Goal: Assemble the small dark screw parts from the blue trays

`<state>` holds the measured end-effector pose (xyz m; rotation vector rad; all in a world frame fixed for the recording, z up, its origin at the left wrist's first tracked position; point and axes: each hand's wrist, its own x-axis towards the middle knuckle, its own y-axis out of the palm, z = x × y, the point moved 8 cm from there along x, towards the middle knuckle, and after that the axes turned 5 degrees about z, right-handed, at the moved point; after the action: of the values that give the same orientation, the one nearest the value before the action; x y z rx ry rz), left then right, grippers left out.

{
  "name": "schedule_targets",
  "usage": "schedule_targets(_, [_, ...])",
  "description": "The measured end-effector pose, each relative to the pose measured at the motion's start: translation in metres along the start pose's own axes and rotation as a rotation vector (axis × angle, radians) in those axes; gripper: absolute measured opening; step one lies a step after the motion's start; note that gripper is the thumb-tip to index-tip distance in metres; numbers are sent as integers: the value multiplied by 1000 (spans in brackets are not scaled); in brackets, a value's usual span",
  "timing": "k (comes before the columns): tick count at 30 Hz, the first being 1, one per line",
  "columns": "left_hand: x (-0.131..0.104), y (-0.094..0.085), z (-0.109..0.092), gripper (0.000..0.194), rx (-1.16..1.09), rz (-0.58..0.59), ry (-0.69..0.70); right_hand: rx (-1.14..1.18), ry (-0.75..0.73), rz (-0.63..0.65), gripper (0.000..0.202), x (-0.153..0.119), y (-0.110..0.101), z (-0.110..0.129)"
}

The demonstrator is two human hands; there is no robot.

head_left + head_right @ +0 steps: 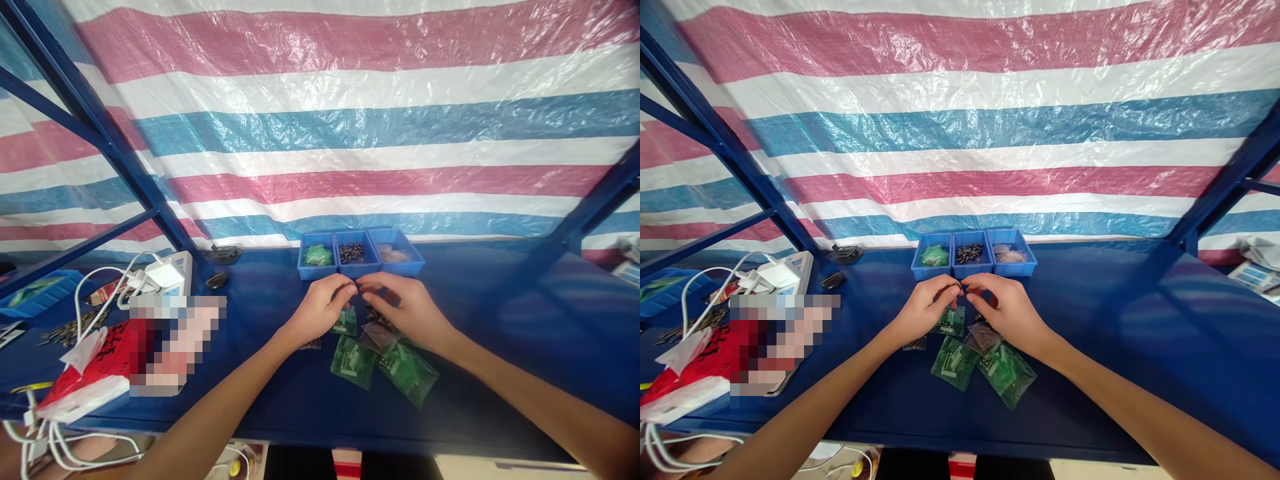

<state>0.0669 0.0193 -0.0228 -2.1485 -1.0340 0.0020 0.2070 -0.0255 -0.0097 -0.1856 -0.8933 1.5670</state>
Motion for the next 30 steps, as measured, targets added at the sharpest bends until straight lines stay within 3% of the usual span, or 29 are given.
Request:
schedule_targets(3, [0, 8, 1, 42, -79, 95, -27, -33, -74, -6, 19, -1, 3, 5])
schedule_targets(7, [-1, 14, -5, 49, -113, 129, -28, -37, -108, -61, 12, -5, 2, 9])
schedule_targets(11, [0, 6, -7, 50, -97, 37, -17, 33, -63, -66, 9, -7, 1, 5])
schedule_targets(14, [1, -4, 3, 44, -56, -41, -29, -111, -127, -170, 6, -4, -16, 8])
schedule_targets(18, [3, -10, 17, 37, 100, -26, -12, -359, -161, -301, 5, 27, -42, -1])
schedule_targets(20, [3, -9, 24, 40, 182, 10, -35, -417, -160, -240, 5, 51, -43, -11])
schedule_targets(23, [2, -6, 30, 40, 253, 60, -81, -453, -144, -145, 33, 68, -38, -22])
schedule_targets(25, [1, -7, 30, 35, 278, 84, -91, -450, -138, -146, 40, 58, -33, -22])
schedule_targets(28, [-1, -6, 28, 56, 316, 178, -90, -449, -180, -129, 27, 25, -17, -10])
schedule_targets(30, [-3, -6, 28, 64, 334, 269, -79, -455, -231, -36, 18, 5, 3, -2])
